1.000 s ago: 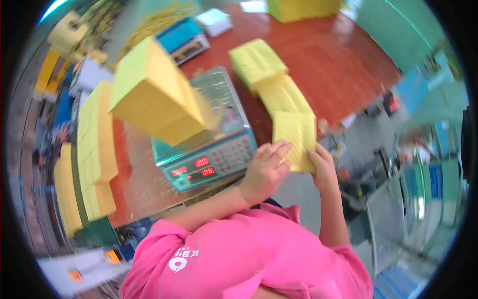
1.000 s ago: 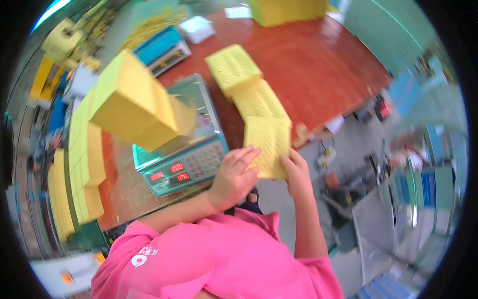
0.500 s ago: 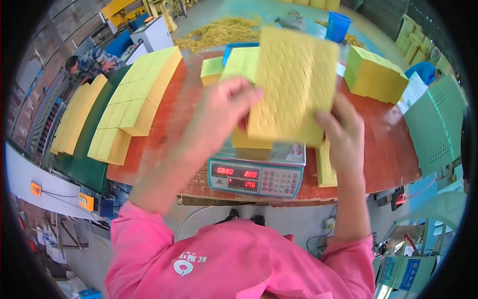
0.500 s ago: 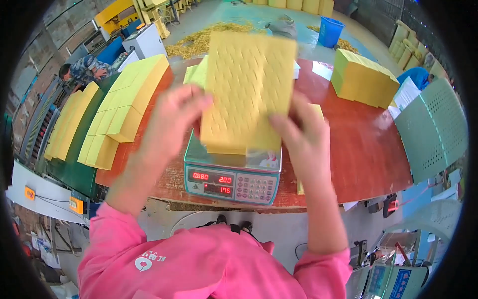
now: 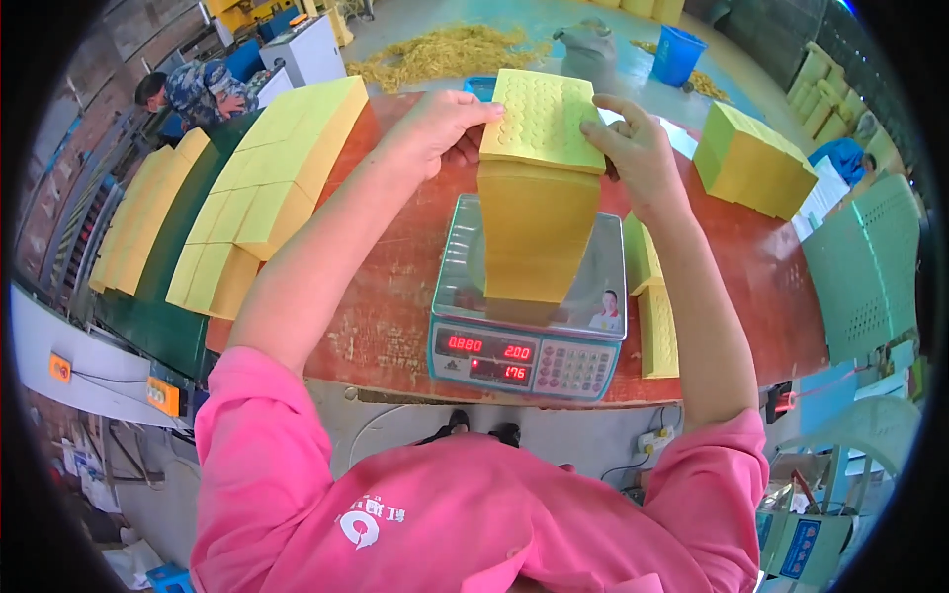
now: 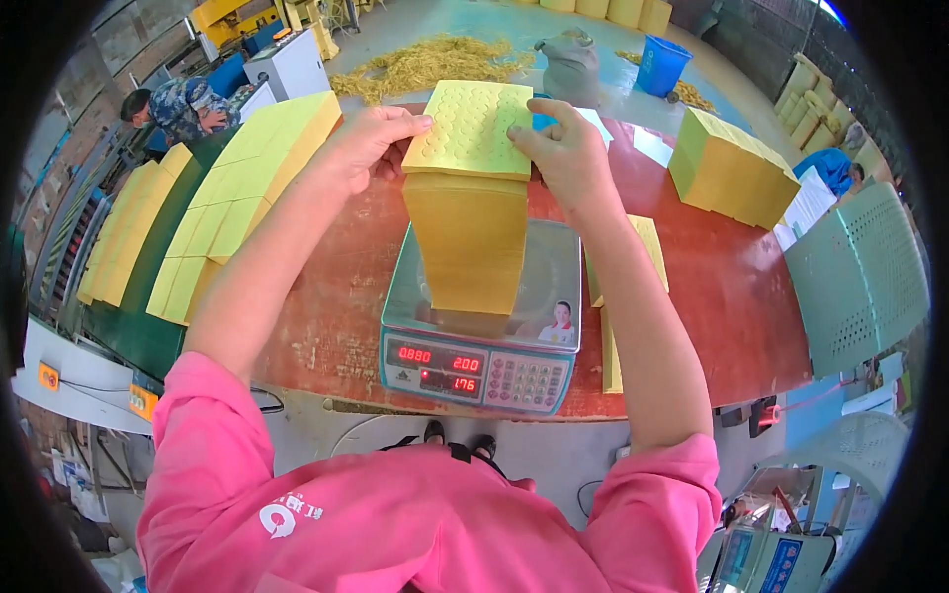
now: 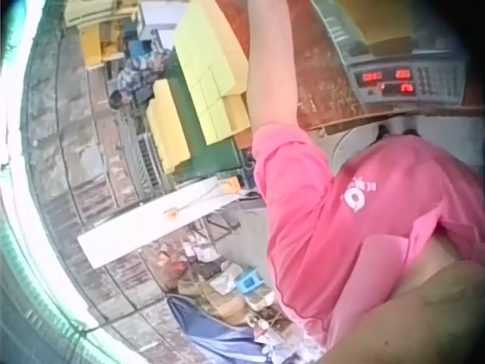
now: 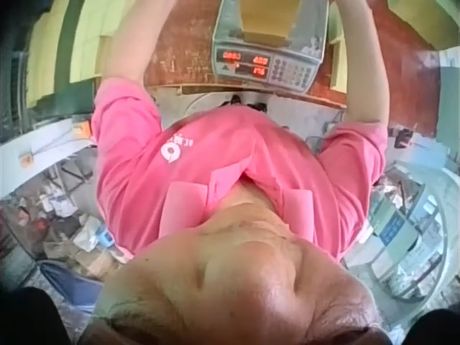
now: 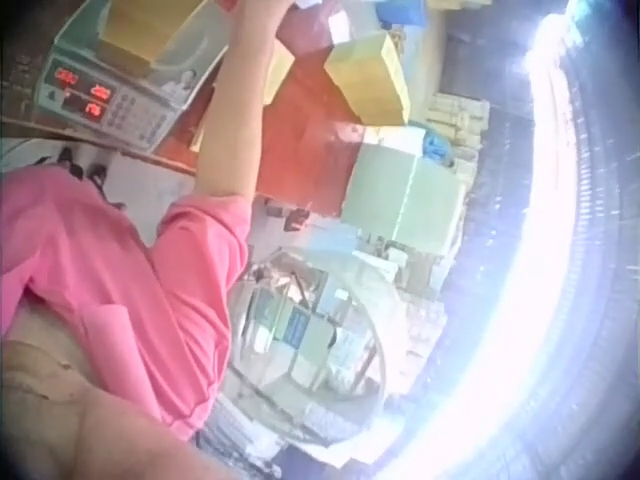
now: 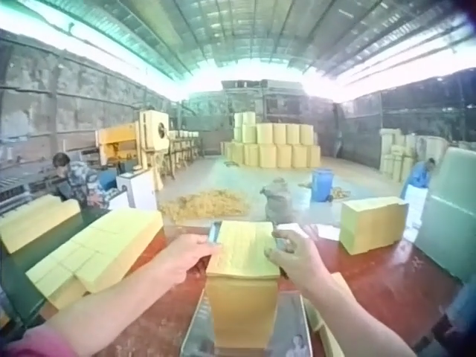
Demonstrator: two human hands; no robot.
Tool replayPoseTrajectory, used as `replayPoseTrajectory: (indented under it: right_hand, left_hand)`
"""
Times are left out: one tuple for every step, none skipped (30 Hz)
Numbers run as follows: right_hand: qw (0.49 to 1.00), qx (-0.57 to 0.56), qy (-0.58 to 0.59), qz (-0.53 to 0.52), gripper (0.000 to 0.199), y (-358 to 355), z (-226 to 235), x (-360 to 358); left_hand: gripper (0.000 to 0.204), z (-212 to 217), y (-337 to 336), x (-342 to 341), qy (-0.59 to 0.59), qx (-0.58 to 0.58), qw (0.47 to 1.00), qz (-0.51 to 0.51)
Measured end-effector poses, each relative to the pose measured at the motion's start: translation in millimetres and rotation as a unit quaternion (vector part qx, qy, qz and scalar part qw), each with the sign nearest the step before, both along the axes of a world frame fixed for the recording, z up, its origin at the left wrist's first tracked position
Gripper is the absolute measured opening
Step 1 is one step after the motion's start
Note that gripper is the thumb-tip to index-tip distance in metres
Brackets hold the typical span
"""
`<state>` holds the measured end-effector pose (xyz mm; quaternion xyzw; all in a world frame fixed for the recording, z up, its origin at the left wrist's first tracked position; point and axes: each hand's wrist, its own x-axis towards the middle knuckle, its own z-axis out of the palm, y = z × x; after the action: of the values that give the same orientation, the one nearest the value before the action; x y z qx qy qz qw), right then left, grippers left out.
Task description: Weighing and stacking bundles of yellow paper on a scale.
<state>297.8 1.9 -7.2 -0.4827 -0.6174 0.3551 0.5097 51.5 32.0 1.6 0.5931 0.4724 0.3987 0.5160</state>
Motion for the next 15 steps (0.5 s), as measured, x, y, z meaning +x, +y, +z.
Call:
replayPoseTrajectory:
  right_hand:
    - [1.000, 0.011, -0.012, -0.008, 0.053, -1, -1, -2]
    - [0.999, 0.023, -0.025, -0.016, 0.052, -2, -1, -3]
    - [0.999, 0.023, -0.025, -0.019, 0.052, -3, -1, -4]
    - [0.998, 0.039, -0.045, -0.030, 0.049, -5, -2, -5]
    - [0.995, 0.056, -0.066, -0.041, 0.047, -6, -2, -5]
    - [0.995, 0.056, -0.066, -0.042, 0.047, -7, -3, -4]
    - [0.994, 0.061, -0.078, -0.044, 0.046, -7, -5, -2]
    - [0.993, 0.066, -0.090, -0.046, 0.046, -8, -6, -2]
    - [0.993, 0.068, -0.090, -0.047, 0.046, -9, -6, -2]
    - [0.992, 0.067, -0.095, -0.047, 0.044, -11, -7, -3]
    - [0.992, 0.066, -0.100, -0.047, 0.043, -12, -7, -4]
    - [0.992, 0.069, -0.099, -0.046, 0.043, -12, -7, -5]
    - [0.992, 0.061, -0.097, -0.050, 0.041, -14, -7, -5]
    - [0.993, 0.053, -0.094, -0.055, 0.039, -14, -8, -5]
    - [0.993, 0.055, -0.094, -0.055, 0.039, -14, -10, -4]
  left_hand:
    - [0.027, -2, 1, 0, 0.000, -0.001, 1.000, -0.003]
    - [0.026, -4, 2, 0, -0.007, -0.002, 1.000, 0.002]
    - [0.026, -5, 3, 0, -0.014, -0.002, 1.000, 0.008]
    - [0.026, -7, 1, 0, -0.014, -0.003, 1.000, 0.006]
    - [0.024, -9, -2, 1, -0.031, -0.003, 0.999, 0.015]
    - [0.023, -11, -5, 2, -0.049, -0.002, 0.999, 0.024]
    - [0.023, -13, -8, 3, -0.049, -0.001, 0.999, 0.024]
    - [0.022, -15, -11, 4, -0.066, -0.008, 0.997, 0.026]
    - [0.021, -16, -13, 5, -0.084, -0.014, 0.996, 0.029]
    - [0.021, -16, -15, 4, -0.084, -0.012, 0.996, 0.030]
    - [0.021, -16, -16, 2, -0.093, -0.023, 0.995, 0.022]
    - [0.020, -16, -16, 0, -0.102, -0.034, 0.994, 0.013]
    - [0.020, -17, -18, 1, -0.102, -0.031, 0.994, 0.013]
    - [0.020, -19, -19, 3, -0.098, -0.027, 0.995, 0.020]
    - [0.020, -20, -20, 5, -0.094, -0.022, 0.995, 0.026]
